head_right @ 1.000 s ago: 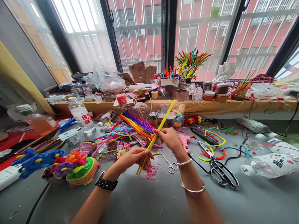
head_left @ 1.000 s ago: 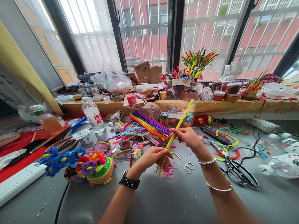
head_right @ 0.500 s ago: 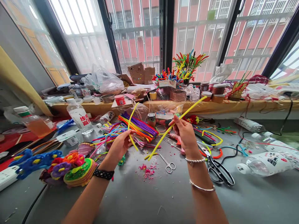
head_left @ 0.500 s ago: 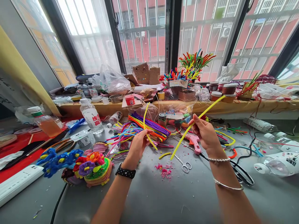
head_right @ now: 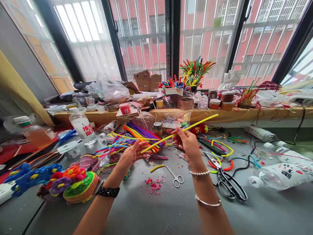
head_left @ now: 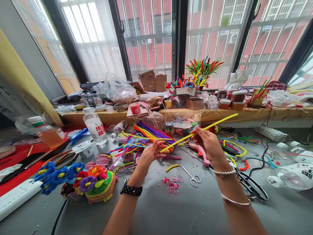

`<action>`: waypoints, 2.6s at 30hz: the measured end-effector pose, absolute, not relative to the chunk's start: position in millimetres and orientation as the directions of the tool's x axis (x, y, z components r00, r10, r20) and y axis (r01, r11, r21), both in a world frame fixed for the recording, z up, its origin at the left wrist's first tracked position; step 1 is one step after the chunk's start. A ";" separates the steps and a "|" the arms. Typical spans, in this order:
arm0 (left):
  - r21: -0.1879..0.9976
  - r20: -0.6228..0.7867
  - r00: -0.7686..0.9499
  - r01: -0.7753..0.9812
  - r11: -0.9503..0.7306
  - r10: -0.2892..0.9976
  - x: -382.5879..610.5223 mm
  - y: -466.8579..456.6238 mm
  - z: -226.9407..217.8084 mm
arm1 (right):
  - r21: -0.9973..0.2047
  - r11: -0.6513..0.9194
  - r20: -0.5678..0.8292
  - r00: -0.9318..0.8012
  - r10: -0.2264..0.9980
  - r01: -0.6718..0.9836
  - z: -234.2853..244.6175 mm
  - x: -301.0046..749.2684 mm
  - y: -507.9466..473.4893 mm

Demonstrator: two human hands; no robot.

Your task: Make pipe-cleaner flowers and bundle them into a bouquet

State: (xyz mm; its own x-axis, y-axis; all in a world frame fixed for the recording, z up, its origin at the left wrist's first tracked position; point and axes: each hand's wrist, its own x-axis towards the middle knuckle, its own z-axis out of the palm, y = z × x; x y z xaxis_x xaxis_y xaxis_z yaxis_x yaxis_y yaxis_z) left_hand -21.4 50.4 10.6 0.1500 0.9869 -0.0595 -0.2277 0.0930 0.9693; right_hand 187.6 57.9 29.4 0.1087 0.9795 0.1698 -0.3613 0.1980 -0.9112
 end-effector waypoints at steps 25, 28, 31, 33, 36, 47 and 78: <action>0.988 0.140 -0.003 -0.069 -0.140 0.990 -26.7 42.1 7.3 | -0.917 0.373 0.385 -0.067 0.921 -0.144 8.9 173.5 67.9; 0.978 0.201 -0.026 -0.049 -0.202 0.979 -26.0 40.8 7.0 | -0.890 0.450 0.446 -0.066 0.893 0.076 8.6 175.4 66.5; 0.952 0.300 -0.020 -0.052 -0.301 0.954 -25.4 39.7 7.0 | -0.798 0.514 0.468 -0.212 0.858 0.315 11.3 177.3 63.1; 0.935 0.350 -0.038 -0.043 -0.351 0.936 -25.6 38.8 8.1 | -0.722 0.562 0.476 -0.300 0.827 0.403 12.9 178.1 61.6; 0.925 0.381 -0.042 0.003 -0.381 0.924 -26.3 37.4 10.0 | -0.647 0.610 0.500 -0.350 0.792 0.457 13.1 178.7 62.1; 0.884 0.452 -0.074 0.166 -0.436 0.889 -30.7 38.8 4.5 | -0.546 0.648 0.469 -0.447 0.762 0.531 21.1 173.7 55.8; 0.959 0.257 -0.282 -0.041 -0.279 0.925 -39.6 39.8 18.7 | -0.250 0.643 0.528 -0.454 0.717 0.724 31.2 176.1 48.0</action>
